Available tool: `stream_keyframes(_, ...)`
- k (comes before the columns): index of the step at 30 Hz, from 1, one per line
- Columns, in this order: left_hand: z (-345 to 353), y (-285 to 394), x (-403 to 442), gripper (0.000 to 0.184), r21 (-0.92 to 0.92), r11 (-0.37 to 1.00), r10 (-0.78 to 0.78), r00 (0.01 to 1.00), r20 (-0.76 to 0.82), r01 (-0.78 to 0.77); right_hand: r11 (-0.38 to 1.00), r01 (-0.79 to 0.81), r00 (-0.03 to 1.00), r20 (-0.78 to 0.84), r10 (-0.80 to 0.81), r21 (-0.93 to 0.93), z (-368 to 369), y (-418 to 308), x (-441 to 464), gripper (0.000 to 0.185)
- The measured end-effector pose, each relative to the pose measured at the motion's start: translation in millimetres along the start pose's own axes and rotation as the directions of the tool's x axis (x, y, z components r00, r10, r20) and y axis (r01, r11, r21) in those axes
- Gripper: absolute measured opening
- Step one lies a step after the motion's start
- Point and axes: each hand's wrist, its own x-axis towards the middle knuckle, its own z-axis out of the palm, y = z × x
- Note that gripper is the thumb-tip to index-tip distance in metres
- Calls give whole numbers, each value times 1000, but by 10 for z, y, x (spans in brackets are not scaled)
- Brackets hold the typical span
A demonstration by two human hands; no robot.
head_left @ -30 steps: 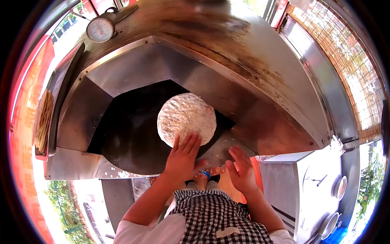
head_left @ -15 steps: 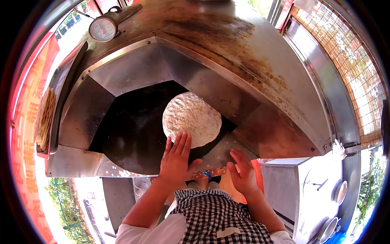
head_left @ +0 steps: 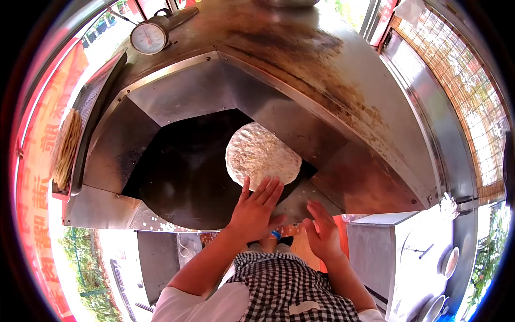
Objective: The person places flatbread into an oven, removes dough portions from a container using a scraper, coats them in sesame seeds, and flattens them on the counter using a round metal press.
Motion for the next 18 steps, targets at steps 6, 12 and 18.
stream_keyframes(6, -52, -294, 3, 86, 73, 965, -245, 967, -75, 251, 1000, -19, 1000, -21, 19, -13, -76, 60, -103, 35)
stream_keyframes(12, -60, -572, -21, 85, 181, 922, -335, 940, -64, 341, 999, -15, 1000, -20, 16, 29, -127, 69, -181, 34)
stream_keyframes(18, -168, -356, -82, 80, 107, 943, -306, 947, -96, 315, 999, -24, 1000, -10, 24, 24, -202, 50, -255, 34)
